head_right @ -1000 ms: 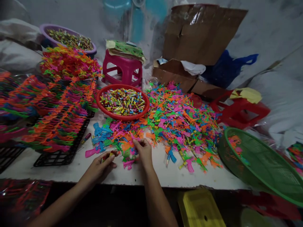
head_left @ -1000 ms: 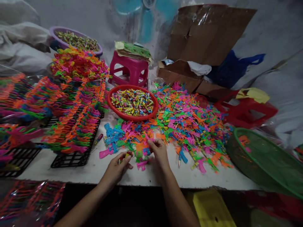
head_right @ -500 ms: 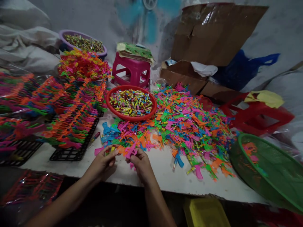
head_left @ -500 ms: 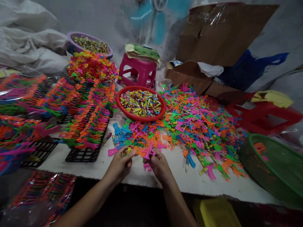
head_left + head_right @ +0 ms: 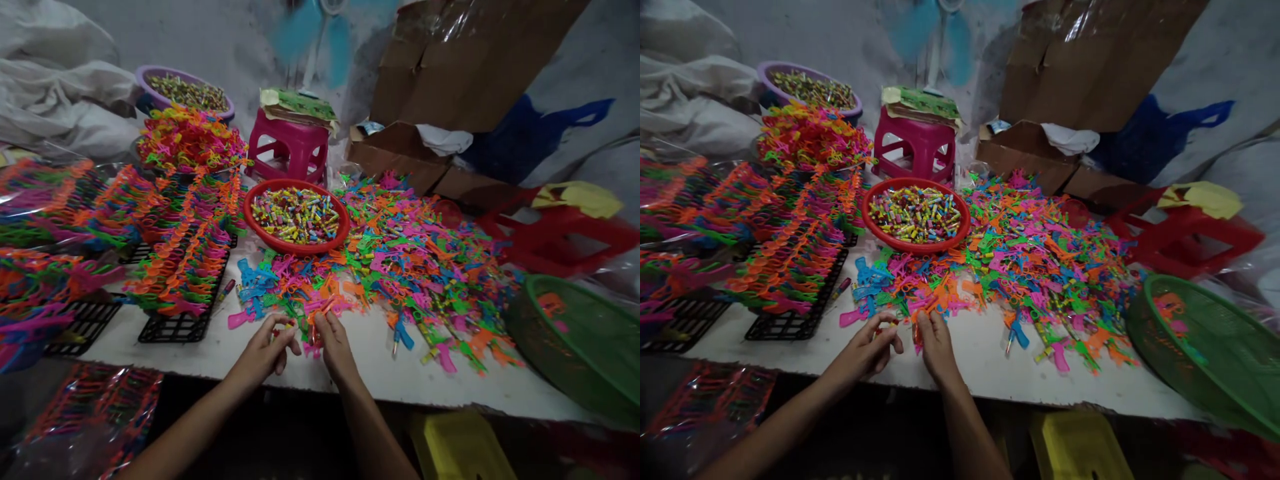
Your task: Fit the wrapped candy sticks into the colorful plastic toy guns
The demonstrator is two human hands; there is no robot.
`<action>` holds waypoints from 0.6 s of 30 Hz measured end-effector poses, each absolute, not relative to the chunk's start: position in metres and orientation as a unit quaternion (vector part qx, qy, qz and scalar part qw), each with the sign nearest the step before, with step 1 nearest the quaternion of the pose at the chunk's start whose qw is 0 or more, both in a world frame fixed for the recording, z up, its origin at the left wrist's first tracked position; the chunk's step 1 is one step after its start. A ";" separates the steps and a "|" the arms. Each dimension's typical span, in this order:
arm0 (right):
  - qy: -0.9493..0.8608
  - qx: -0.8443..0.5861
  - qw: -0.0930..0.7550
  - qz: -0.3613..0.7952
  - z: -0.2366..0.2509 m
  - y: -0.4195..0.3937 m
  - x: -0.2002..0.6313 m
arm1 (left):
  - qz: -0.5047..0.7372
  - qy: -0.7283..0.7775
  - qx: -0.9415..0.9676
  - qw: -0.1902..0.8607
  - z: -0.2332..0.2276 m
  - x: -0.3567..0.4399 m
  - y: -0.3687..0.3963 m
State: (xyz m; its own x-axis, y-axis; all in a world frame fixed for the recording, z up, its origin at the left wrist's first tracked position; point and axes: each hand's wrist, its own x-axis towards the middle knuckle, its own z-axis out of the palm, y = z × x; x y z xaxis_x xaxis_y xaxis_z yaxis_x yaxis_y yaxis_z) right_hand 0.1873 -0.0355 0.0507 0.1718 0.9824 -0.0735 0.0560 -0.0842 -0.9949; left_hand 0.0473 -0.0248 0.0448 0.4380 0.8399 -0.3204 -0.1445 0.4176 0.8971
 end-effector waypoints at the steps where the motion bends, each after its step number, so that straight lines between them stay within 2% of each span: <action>1: -0.459 -0.575 0.498 0.459 0.050 -0.036 0.186 | 0.328 0.407 0.410 0.747 0.046 0.046 -0.024; 8: -0.479 -0.568 0.502 0.443 0.046 -0.041 0.177 | 0.316 0.385 0.374 0.782 0.043 0.046 -0.026; 15: -0.491 -0.617 0.511 0.342 0.034 -0.050 0.163 | 0.345 0.445 0.459 0.687 0.047 0.051 -0.033; 18: -0.476 -0.617 0.513 0.361 0.029 -0.046 0.161 | 0.332 0.457 0.488 0.665 0.043 0.051 -0.033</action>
